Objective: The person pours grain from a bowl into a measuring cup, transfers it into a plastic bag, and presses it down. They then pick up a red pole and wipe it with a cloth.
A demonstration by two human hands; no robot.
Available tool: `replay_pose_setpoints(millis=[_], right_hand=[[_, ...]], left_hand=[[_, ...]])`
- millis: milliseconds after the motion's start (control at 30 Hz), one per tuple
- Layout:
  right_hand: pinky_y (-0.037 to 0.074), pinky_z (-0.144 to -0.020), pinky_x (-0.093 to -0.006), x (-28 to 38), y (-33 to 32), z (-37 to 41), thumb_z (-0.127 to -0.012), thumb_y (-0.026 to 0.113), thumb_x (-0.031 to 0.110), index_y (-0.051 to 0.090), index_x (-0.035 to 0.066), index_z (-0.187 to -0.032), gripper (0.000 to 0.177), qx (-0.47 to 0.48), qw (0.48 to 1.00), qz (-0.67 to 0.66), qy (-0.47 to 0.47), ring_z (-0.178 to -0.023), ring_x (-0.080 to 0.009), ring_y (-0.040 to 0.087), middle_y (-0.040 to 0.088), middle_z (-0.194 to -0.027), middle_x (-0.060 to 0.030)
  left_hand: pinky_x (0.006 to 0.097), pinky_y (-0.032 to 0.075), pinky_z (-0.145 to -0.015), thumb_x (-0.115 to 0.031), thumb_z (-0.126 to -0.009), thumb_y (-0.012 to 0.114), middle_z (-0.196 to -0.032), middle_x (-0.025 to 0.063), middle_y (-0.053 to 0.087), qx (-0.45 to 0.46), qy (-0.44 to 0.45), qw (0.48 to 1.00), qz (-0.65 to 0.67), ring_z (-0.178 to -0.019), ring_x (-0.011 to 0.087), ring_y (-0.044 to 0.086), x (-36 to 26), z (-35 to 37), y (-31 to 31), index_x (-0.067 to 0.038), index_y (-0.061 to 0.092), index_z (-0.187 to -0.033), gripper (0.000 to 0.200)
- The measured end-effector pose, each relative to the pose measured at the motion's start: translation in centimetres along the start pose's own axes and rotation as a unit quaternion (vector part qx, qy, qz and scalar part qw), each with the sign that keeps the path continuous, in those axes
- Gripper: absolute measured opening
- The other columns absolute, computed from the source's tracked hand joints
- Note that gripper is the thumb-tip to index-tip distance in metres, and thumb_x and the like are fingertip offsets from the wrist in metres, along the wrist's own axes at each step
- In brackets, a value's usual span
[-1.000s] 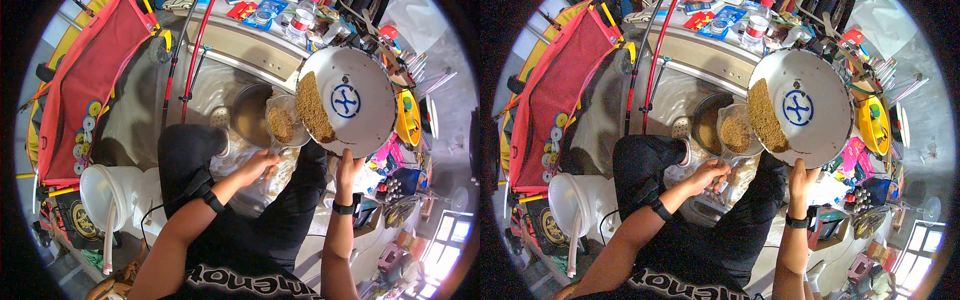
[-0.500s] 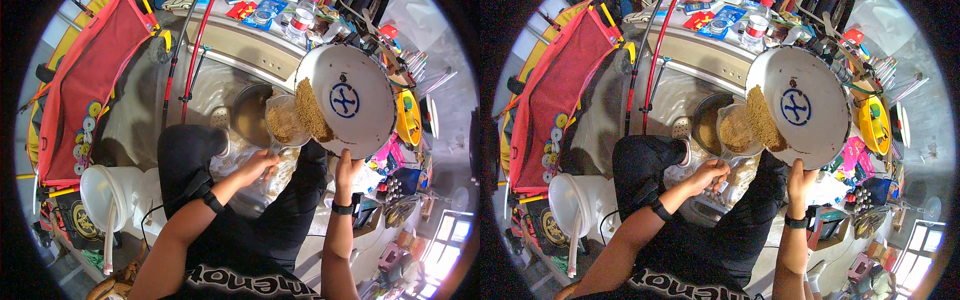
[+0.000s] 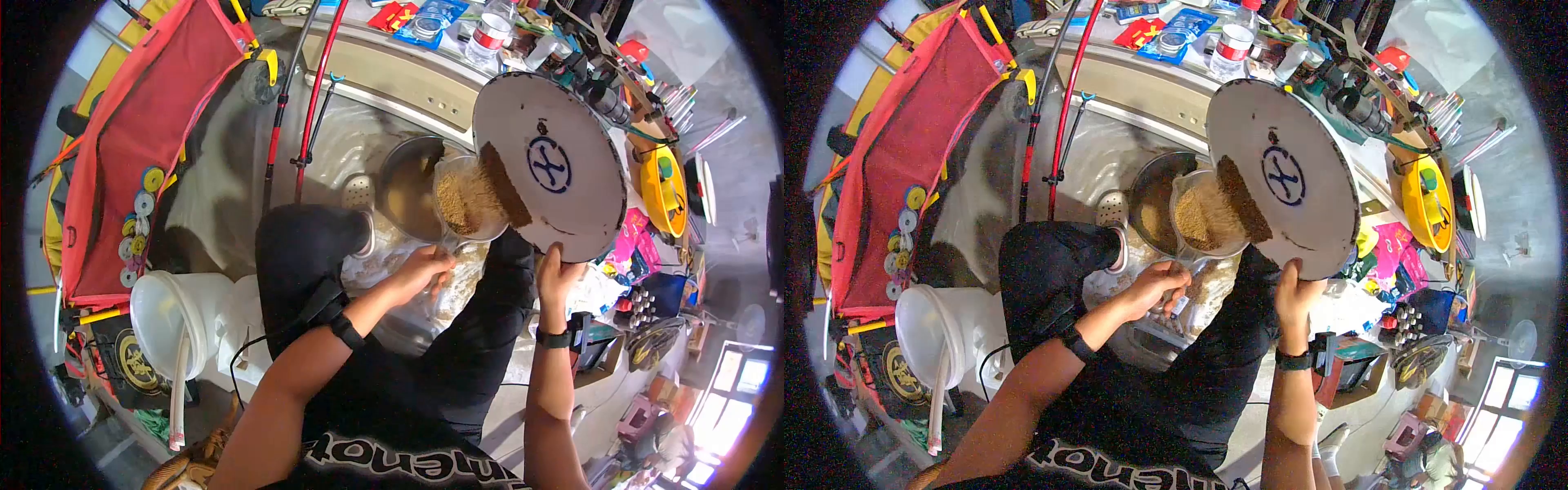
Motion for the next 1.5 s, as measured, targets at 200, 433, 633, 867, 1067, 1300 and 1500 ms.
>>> replay_pose_setpoints(millis=[200, 433, 633, 867, 1067, 1300, 1500], right_hand=[[0.043, -0.061, -0.0290, -0.5, 0.1, 0.8, -0.082, 0.049, -0.001, 0.054, -0.004, -0.088, 0.009, 0.037, 0.998, 0.048, 0.013, -0.067, -0.0180, 0.053, 0.057, -0.080, -0.0110], [0.046, -0.078, -0.0396, -0.2, 0.3, 1.4, -0.082, 0.052, 0.005, 0.040, -0.004, -0.119, 0.040, 0.027, 0.960, 0.229, -0.158, -0.088, -0.0400, 0.059, 0.057, -0.098, -0.0231], [0.045, -0.080, -0.0360, -0.5, 0.9, 1.2, -0.078, 0.049, 0.001, 0.040, -0.006, -0.119, 0.043, 0.016, 0.986, 0.144, -0.076, -0.090, -0.0304, 0.058, 0.056, -0.098, -0.0214], [0.049, -0.073, -0.0304, 0.0, 0.7, 0.8, -0.074, 0.046, -0.003, 0.041, -0.002, -0.119, 0.045, -0.101, 0.940, -0.244, 0.218, -0.088, -0.0238, 0.057, 0.054, -0.104, -0.0133], [0.054, -0.050, -0.0342, 1.0, -2.3, -1.5, -0.079, 0.050, 0.008, 0.040, -0.001, -0.119, 0.042, -0.100, 0.865, -0.388, 0.301, -0.079, -0.0288, 0.062, 0.056, -0.099, -0.0159], [0.051, -0.064, -0.0280, 5.4, -6.7, -14.4, -0.091, 0.054, 0.025, 0.045, 0.007, -0.122, 0.037, -0.071, 0.857, -0.450, 0.242, -0.100, -0.0199, 0.058, 0.058, -0.111, -0.0062], [0.052, -0.075, -0.0328, 5.2, -3.9, -26.9, -0.092, 0.054, 0.024, 0.049, 0.002, -0.112, 0.030, -0.003, 0.844, -0.503, 0.189, -0.089, -0.0225, 0.058, 0.060, -0.098, -0.0122]], left_hand=[[0.0270, 0.040, -0.041, -0.019, -0.091, 0.053, -0.064, 0.0020, 0.049, 0.000, 0.007, 1.000, -0.008, -0.046, 0.0124, 0.048, 0.1, -0.1, -0.2, -0.003, 0.050, -0.090, 0.016], [0.0268, 0.040, -0.041, -0.018, -0.091, 0.053, -0.064, 0.0019, 0.049, -0.011, -0.006, 1.000, 0.002, -0.046, 0.0123, 0.047, 0.3, 0.0, -0.2, -0.003, 0.050, -0.089, 0.016], [0.0270, 0.040, -0.040, -0.027, -0.092, 0.053, -0.064, 0.0004, 0.049, 0.001, 0.000, 1.000, -0.027, -0.044, 0.0113, 0.047, 0.2, -0.2, -0.2, -0.007, 0.051, -0.088, 0.021], [0.0268, 0.040, -0.042, -0.023, -0.092, 0.051, -0.063, 0.0010, 0.050, -0.004, -0.009, 1.000, -0.028, -0.047, 0.0113, 0.047, 0.3, 0.1, -0.7, -0.006, 0.053, -0.088, 0.017], [0.0271, 0.040, -0.043, -0.023, -0.093, 0.052, -0.064, 0.0000, 0.050, 0.002, -0.012, 1.000, -0.022, -0.047, 0.0115, 0.047, 0.8, -0.1, -1.0, -0.007, 0.051, -0.088, 0.017], [0.0258, 0.040, -0.043, -0.025, -0.093, 0.052, -0.064, -0.0002, 0.050, -0.010, -0.026, 0.999, -0.038, -0.047, 0.0101, 0.047, 1.3, 0.2, -1.3, -0.007, 0.051, -0.087, 0.018], [0.0260, 0.040, -0.042, -0.029, -0.093, 0.052, -0.063, -0.0016, 0.050, -0.023, -0.025, 0.999, -0.019, -0.044, 0.0101, 0.047, 2.3, 0.4, -2.0, -0.009, 0.052, -0.085, 0.022]])
Point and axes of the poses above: each hand's wrist, its own z-axis away from the middle knuckle, its own y-axis out of the palm, x = y × z, the point moved 3 cm from there along -z, towards the middle knuckle
